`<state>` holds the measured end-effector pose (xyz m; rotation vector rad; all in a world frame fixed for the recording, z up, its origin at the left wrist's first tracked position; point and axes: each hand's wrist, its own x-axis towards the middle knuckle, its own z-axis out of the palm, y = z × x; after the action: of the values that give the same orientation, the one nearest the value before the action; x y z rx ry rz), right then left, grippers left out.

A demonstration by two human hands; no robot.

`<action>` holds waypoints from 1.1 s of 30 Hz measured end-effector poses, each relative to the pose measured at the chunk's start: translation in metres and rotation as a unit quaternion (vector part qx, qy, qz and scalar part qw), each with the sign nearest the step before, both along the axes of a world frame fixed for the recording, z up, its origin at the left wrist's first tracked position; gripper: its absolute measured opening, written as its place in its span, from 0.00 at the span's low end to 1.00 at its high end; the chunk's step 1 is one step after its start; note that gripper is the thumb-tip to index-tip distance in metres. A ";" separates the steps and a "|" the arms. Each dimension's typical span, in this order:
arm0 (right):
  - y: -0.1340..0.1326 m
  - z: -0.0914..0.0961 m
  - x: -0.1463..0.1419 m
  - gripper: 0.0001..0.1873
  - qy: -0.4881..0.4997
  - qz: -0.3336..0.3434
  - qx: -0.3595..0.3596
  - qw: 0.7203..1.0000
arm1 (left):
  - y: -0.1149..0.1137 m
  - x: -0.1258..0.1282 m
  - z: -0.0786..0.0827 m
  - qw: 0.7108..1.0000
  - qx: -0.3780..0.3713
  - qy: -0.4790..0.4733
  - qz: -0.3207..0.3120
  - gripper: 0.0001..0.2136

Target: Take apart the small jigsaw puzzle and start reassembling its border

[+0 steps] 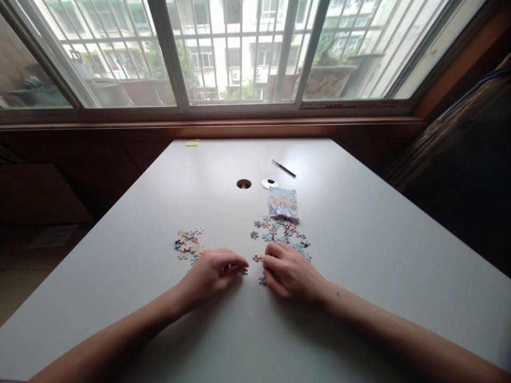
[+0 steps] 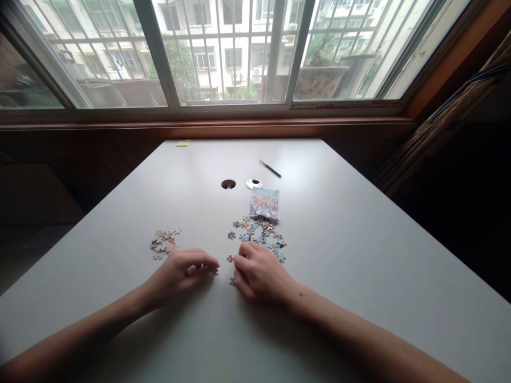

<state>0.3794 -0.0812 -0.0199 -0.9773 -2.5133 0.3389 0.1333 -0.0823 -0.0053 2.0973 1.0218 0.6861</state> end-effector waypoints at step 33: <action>-0.004 0.005 0.002 0.09 -0.043 0.073 0.061 0.995 | 0.003 -0.003 -0.008 0.944 0.198 0.261 -0.033 0.18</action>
<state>0.3818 -0.0848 -0.0150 -0.7783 -2.6550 0.1873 0.1305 -0.0791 -0.0131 2.7445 1.1505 0.3159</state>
